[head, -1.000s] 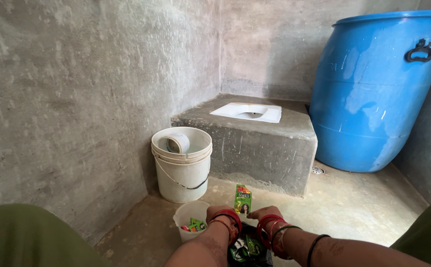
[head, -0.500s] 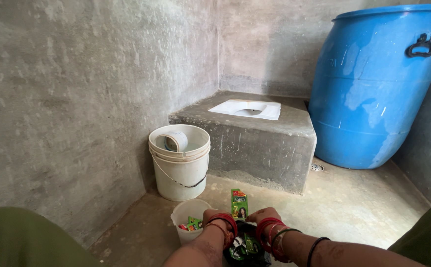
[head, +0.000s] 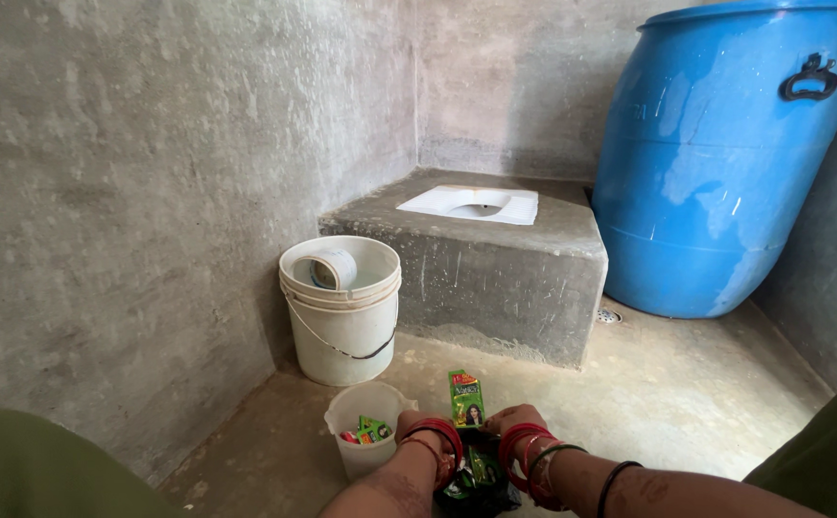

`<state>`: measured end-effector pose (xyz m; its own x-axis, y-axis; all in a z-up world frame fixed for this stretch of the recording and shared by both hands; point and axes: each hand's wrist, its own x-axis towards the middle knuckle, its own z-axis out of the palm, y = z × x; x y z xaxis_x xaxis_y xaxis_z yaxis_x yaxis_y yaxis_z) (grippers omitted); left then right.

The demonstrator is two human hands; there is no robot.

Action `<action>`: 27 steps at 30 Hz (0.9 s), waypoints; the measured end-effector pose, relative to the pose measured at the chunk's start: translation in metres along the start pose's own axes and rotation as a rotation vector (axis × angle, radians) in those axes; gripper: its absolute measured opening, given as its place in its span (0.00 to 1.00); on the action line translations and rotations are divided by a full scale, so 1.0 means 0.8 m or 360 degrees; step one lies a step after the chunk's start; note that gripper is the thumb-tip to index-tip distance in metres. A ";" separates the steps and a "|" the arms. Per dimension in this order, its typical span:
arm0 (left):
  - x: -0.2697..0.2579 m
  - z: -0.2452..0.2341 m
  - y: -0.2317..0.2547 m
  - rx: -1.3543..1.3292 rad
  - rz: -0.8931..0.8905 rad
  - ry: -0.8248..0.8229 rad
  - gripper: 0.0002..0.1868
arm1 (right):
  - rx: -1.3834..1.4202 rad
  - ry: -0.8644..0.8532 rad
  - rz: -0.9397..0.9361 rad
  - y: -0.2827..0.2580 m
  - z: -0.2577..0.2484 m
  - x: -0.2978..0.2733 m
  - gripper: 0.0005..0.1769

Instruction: The person sits on the floor and transfers small packaged items from a black plastic bag into a white plastic cup. The person handles the items one by one, placing them into the cup.

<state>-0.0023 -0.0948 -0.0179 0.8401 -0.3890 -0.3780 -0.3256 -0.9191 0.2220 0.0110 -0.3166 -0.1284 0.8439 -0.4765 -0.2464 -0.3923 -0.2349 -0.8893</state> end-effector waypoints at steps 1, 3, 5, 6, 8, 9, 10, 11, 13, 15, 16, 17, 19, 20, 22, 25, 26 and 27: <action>0.000 0.001 0.002 -0.0016 -0.0006 0.0007 0.11 | 0.0027 -0.0004 0.0009 0.005 0.000 0.005 0.08; -0.001 0.002 0.003 -0.0025 -0.0008 0.0003 0.11 | 0.0083 -0.0013 0.0027 0.014 0.000 0.012 0.08; -0.002 0.004 0.003 -0.0028 -0.0004 -0.0008 0.11 | 0.0217 -0.0044 0.0033 0.020 0.004 0.017 0.07; -0.003 0.005 0.003 -0.0037 -0.0005 -0.0008 0.11 | 0.0284 -0.0060 0.0036 0.022 0.005 0.018 0.07; -0.005 0.010 0.004 -0.0050 0.0000 -0.0012 0.11 | 0.0255 -0.0095 0.0091 0.025 0.004 0.021 0.06; -0.005 0.009 0.005 -0.0055 0.0002 -0.0011 0.10 | 0.0242 -0.0112 0.0117 0.025 0.003 0.022 0.06; -0.006 0.011 0.005 -0.0062 0.0002 -0.0010 0.10 | 0.0380 -0.0189 0.0151 0.026 0.003 0.023 0.06; -0.007 0.011 0.006 -0.0069 0.0003 -0.0011 0.10 | 0.0518 -0.0267 0.0184 0.028 0.003 0.023 0.07; -0.008 0.012 0.006 -0.0091 0.0001 -0.0003 0.10 | 0.0510 -0.0333 0.0172 0.025 0.001 0.017 0.08; -0.009 0.014 0.005 -0.0110 -0.0005 0.0002 0.10 | 0.0220 -0.0309 0.0084 0.017 -0.006 -0.006 0.10; -0.009 0.014 0.005 -0.0124 -0.0006 0.0008 0.10 | 0.0095 -0.0216 0.0174 0.008 -0.008 -0.018 0.12; -0.007 0.015 0.004 -0.0136 -0.0011 0.0014 0.10 | -0.0030 -0.0123 0.0263 -0.004 -0.010 -0.029 0.16; -0.005 0.017 0.002 -0.0168 -0.0019 0.0028 0.09 | -0.0202 -0.0034 0.0367 -0.021 -0.015 -0.049 0.20; -0.004 0.018 0.000 -0.0196 -0.0025 0.0039 0.09 | -0.0250 -0.0037 0.0377 -0.027 -0.017 -0.056 0.20; -0.002 0.017 -0.001 -0.0267 -0.0034 0.0069 0.09 | -0.0233 -0.0023 0.0350 -0.031 -0.020 -0.067 0.19; 0.001 0.019 -0.003 -0.0414 -0.0050 0.0117 0.09 | -0.0126 0.0060 0.0253 -0.026 -0.026 -0.081 0.15; 0.002 0.021 -0.004 -0.0454 -0.0058 0.0129 0.09 | -0.0149 0.0106 0.0232 -0.023 -0.030 -0.086 0.14; 0.002 0.023 -0.005 -0.0487 -0.0062 0.0136 0.09 | -0.0172 0.0151 0.0210 -0.021 -0.032 -0.089 0.13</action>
<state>-0.0077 -0.0930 -0.0357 0.8868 -0.3356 -0.3177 -0.1581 -0.8664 0.4737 -0.0521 -0.3003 -0.0864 0.7463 -0.5857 -0.3163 -0.5385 -0.2520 -0.8041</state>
